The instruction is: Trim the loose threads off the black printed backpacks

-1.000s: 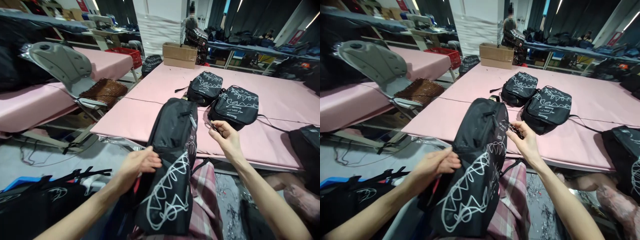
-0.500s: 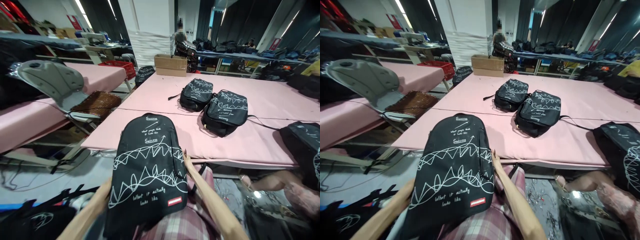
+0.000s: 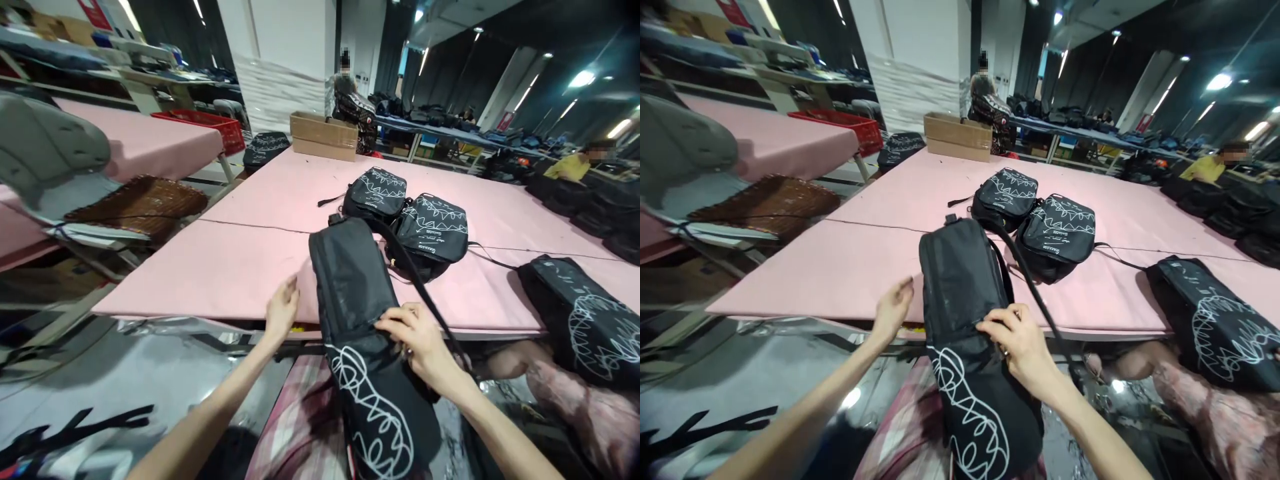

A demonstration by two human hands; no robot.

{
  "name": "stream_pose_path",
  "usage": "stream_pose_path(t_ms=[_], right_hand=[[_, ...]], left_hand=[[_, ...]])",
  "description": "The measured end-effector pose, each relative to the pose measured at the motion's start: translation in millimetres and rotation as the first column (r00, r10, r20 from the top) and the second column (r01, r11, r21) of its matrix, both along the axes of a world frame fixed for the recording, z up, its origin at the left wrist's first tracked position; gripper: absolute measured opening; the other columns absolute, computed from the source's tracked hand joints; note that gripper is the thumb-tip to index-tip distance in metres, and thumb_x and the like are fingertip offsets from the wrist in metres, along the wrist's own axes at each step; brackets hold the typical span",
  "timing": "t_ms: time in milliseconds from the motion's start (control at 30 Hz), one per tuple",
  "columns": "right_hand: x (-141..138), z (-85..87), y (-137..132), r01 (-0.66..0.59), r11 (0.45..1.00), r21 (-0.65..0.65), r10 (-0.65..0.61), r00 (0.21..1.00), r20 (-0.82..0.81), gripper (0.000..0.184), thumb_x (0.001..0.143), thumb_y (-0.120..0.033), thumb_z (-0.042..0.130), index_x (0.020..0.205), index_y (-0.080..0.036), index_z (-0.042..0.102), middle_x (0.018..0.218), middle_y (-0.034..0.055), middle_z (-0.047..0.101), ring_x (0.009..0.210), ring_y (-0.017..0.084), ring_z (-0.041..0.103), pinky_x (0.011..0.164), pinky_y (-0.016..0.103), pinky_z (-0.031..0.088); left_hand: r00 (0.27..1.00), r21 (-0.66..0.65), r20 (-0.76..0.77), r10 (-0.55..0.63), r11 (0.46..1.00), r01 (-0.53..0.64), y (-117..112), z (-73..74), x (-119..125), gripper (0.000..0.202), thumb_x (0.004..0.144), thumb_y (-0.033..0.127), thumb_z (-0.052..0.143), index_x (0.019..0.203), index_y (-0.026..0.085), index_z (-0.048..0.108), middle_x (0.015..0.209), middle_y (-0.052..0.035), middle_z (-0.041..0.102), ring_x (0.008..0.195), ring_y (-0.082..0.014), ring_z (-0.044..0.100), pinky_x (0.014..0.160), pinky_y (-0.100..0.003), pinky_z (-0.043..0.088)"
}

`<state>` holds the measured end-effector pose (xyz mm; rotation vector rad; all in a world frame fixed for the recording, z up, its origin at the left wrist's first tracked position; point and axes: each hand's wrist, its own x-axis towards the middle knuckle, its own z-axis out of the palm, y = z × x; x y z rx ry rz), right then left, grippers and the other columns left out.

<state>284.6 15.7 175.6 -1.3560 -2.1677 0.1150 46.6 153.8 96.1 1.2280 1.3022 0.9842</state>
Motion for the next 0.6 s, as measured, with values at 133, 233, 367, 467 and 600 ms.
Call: stream_pose_path(t_ms=[133,233,367,467,600], right_hand=[[-10.6,-13.7,0.1,-0.04,0.998,-0.038,0.045,0.99,0.137,0.042,0.077,0.004,0.041,0.108,-0.02,0.057,0.103,0.0071,0.058,0.09,0.019,0.045,0.074,0.032,0.044],[-14.1,6.2,6.3,-0.021,0.994,-0.108,0.055,0.947,0.318,0.034,0.078,0.003,0.039,0.094,-0.018,0.06,0.091,0.0071,0.059,0.082,0.019,0.047,0.067,0.03,0.042],[-15.5,36.9,12.6,0.04,0.944,-0.328,0.133,0.862,0.488,0.02,0.078,-0.006,0.047,0.09,-0.016,0.059,0.082,0.0049,0.059,0.068,0.016,0.053,0.054,0.026,0.034],[-15.6,42.2,14.0,0.034,0.868,-0.495,0.228,0.858,0.46,0.024,0.076,-0.015,0.057,0.1,-0.018,0.058,0.083,0.0041,0.062,0.066,0.016,0.058,0.053,0.025,0.032],[-19.0,32.6,12.1,0.057,0.831,-0.553,0.174,0.918,0.357,0.02,0.074,-0.011,0.056,0.093,-0.016,0.058,0.075,0.0042,0.064,0.066,0.017,0.059,0.055,0.024,0.031]], left_hand=[[0.894,0.715,-0.438,-0.092,0.567,0.409,6.9,70.1,28.0,0.043,0.083,0.028,0.049,0.126,0.019,0.044,0.138,-0.0096,0.038,0.133,-0.0249,0.021,0.109,-0.044,0.018],[0.529,0.512,-0.807,-0.262,0.137,0.848,2.8,92.8,57.0,0.054,0.08,0.028,0.058,0.13,0.022,0.039,0.144,-0.0107,0.027,0.136,-0.0303,0.008,0.107,-0.055,0.012],[0.339,0.341,-0.908,-0.246,0.038,0.939,-1.4,92.2,79.9,0.072,0.073,0.033,0.066,0.135,0.022,0.03,0.148,-0.013,0.012,0.135,-0.0328,-0.008,0.104,-0.06,0.006],[0.3,0.301,-0.923,-0.241,0.033,0.953,-7.3,91.2,83.0,0.081,0.067,0.032,0.071,0.135,0.019,0.029,0.148,-0.0146,0.011,0.134,-0.0336,-0.01,0.104,-0.06,0.004],[0.332,0.319,-0.926,-0.179,0.098,0.943,-19.6,87.4,84.8,0.075,0.067,0.02,0.07,0.132,0.018,0.033,0.147,-0.0146,0.017,0.135,-0.0331,-0.006,0.104,-0.061,0.004]])
